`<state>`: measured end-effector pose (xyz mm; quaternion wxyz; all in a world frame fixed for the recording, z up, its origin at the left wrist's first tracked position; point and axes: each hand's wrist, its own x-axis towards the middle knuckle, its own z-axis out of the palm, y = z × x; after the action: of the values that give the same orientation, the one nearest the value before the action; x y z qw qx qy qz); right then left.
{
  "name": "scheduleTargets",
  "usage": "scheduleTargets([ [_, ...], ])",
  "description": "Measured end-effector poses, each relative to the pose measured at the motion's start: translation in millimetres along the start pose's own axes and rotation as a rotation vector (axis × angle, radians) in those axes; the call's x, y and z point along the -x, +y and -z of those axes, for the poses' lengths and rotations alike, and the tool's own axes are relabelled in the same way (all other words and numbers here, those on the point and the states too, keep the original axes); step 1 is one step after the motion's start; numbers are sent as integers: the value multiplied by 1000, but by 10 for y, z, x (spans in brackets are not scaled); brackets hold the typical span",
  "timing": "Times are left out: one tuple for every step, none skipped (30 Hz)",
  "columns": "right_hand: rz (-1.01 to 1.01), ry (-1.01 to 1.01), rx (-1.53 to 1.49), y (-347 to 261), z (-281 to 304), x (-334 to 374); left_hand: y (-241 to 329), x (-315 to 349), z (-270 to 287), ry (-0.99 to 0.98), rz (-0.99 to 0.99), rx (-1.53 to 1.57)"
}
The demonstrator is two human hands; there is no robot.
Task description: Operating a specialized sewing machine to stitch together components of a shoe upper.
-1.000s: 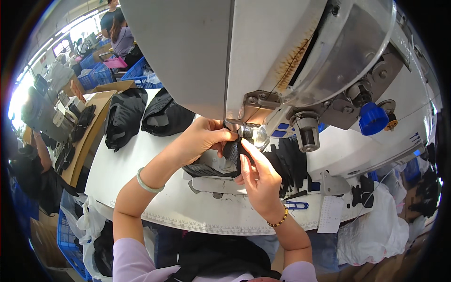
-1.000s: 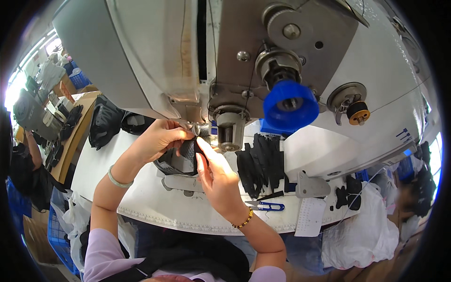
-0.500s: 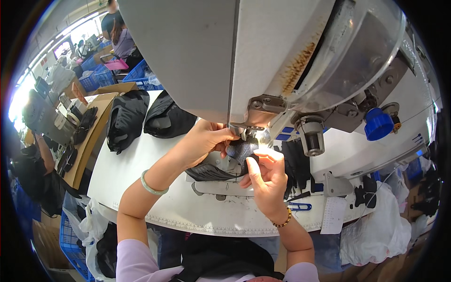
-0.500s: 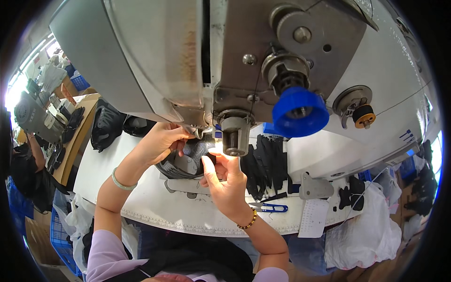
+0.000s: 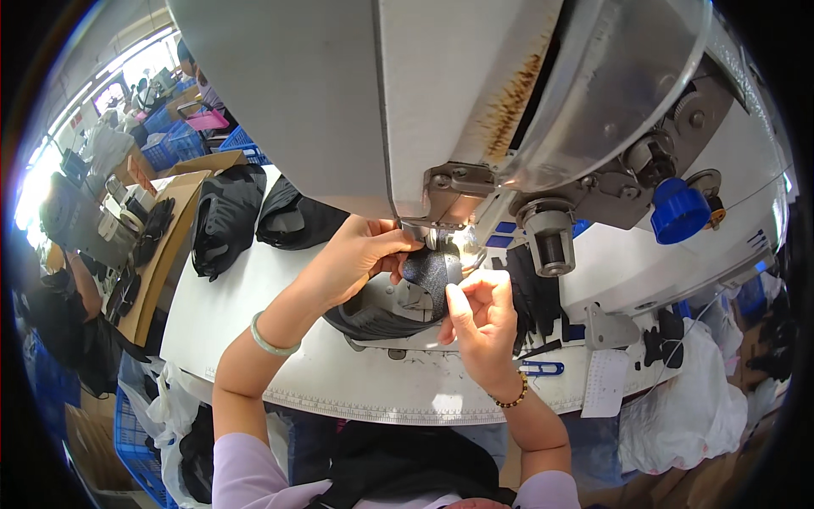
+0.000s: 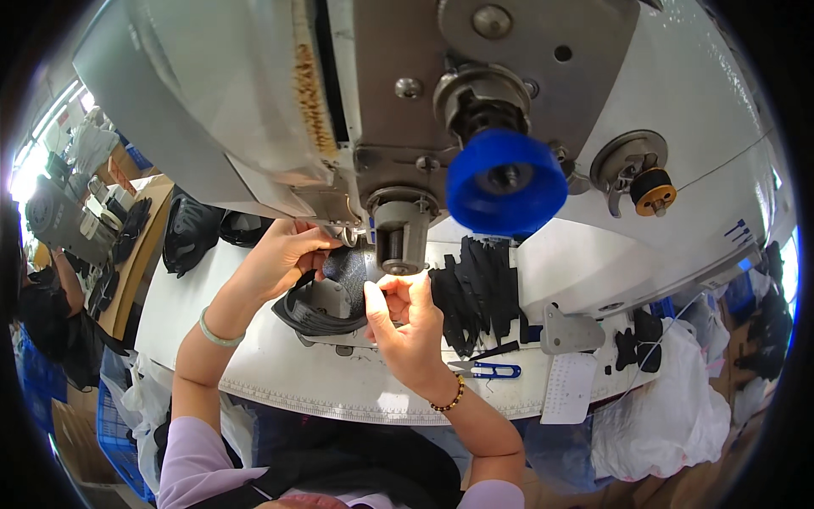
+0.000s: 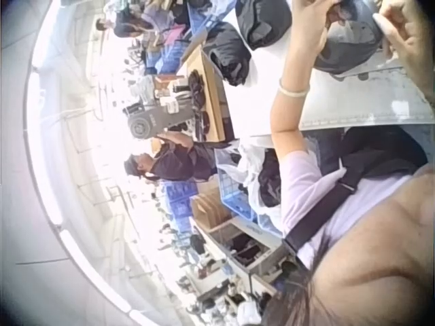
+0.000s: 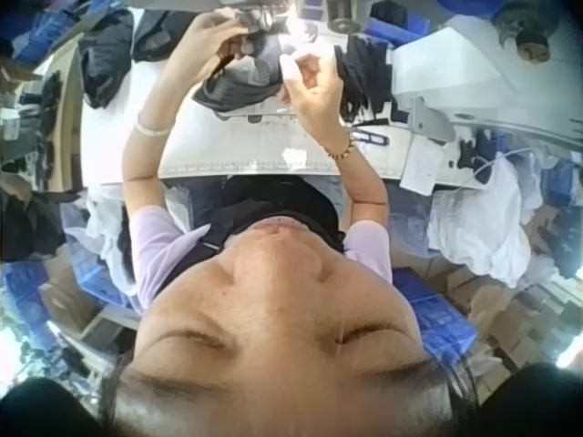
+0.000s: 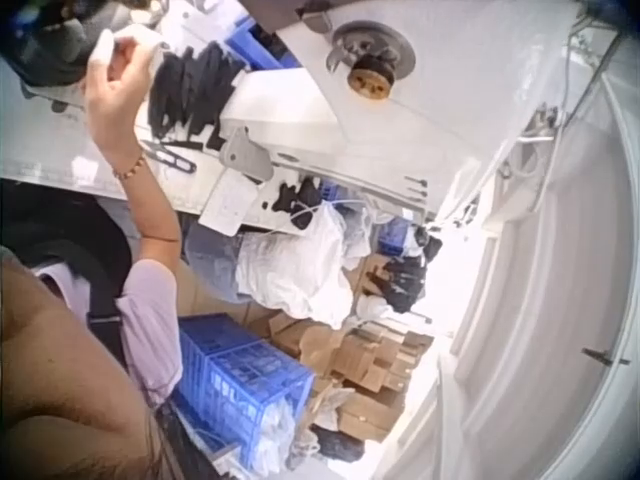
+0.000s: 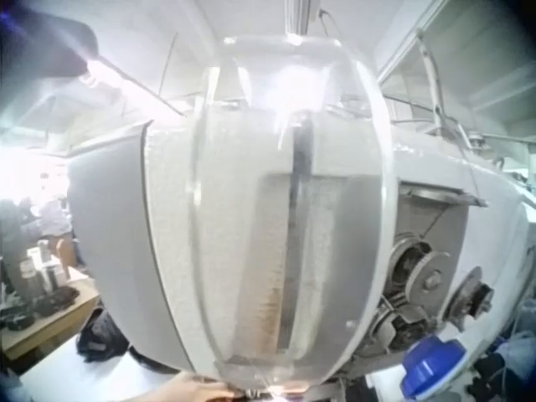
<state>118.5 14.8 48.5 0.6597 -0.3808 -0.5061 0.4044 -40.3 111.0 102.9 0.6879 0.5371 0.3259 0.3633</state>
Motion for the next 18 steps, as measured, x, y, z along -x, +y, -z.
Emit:
scheduleTargets([
  [4, -3, 16, 2, 3, 4, 14, 26, -15, -6, 18, -2],
  [4, 1, 13, 2, 7, 8, 20, 43, -25, -13, 36, -3],
  [-19, -5, 7, -6, 16, 14, 15, 55, -36, -15, 39, -8],
  [-42, -11, 1, -14, 23, 16, 10, 66, -48, -19, 33, -3],
  [-40, -9, -5, -16, 22, 15, 11, 84, -56, -20, 27, 1],
  [-35, -4, 5, -19, 20, 12, 22, 100, -66, -25, 23, -3],
  [-29, 1, 14, -22, 17, 10, 21, 106, -65, -25, 23, -9],
  [-27, 3, 12, -24, 20, 7, 6, 103, -62, -19, 13, -8],
  [-32, 5, -7, -25, 22, 3, -5, 94, -56, -12, 3, -6],
  [-36, 8, -25, -26, 21, -1, -10, 81, -50, -13, 3, -9],
  [-36, 8, -27, -31, 18, -2, -17, 72, -45, 6, 1, -12],
  [-41, 18, -19, -36, 15, -5, -27, 62, -38, 27, 0, -15],
  [-46, 28, -11, -38, 13, -9, -42, 45, -27, 27, 0, -16],
  [-46, 28, -11, -37, 13, -11, -58, 27, -18, 22, -42, 8],
  [-15, 36, 28, -31, 15, -16, -70, 16, -15, 17, -84, 32],
  [15, 44, 68, -22, 18, -21, -79, 9, -24, 18, -83, 31],
  [15, 46, 67, 3, 17, -25, -91, -1, -42, 55, -82, 46],
  [82, 85, 122, 38, 11, -30, -98, -8, -57, 93, -80, 61],
])
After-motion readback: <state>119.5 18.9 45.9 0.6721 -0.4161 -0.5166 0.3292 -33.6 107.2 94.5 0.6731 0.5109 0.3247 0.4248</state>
